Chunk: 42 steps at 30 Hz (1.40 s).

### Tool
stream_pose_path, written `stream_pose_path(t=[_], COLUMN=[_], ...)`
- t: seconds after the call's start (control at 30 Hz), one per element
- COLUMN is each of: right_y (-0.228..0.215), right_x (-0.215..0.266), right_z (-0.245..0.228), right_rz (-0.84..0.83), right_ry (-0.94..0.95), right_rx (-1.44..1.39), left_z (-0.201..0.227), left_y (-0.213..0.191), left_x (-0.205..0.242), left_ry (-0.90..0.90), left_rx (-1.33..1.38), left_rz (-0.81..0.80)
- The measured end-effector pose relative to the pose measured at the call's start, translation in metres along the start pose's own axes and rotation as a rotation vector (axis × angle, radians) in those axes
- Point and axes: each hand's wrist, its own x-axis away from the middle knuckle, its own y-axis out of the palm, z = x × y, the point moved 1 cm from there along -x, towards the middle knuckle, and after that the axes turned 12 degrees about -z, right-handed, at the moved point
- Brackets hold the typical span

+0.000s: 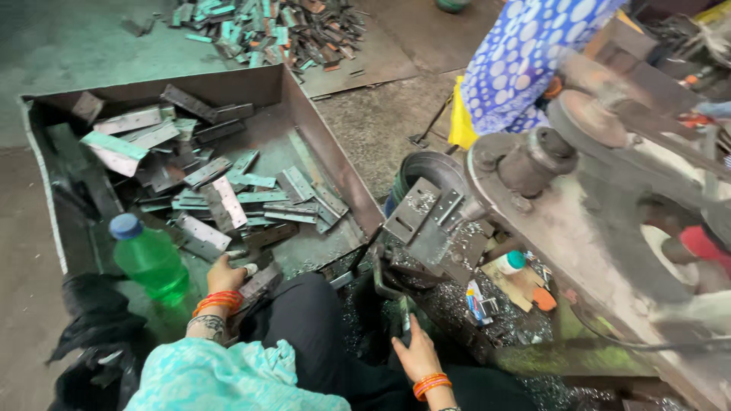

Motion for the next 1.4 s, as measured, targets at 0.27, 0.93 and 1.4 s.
stream_pose_path(t=[0.27, 0.93, 1.4], right_y=[0.0, 0.014, 0.005], right_x=[0.004, -0.003, -0.005], right_z=[-0.005, 0.011, 0.002], right_rz=[-0.023, -0.045, -0.072], right_ry=[0.033, 0.063, 0.115], right_rx=[-0.048, 0.014, 0.031], left_z=[0.232, 0.279, 0.301], left_y=[0.04, 0.219, 0.223], left_x=[0.054, 0.131, 0.094], left_ry=[0.786, 1.319, 1.457], left_rx=[0.06, -0.725, -0.656], left_rz=[0.058, -0.46, -0.532])
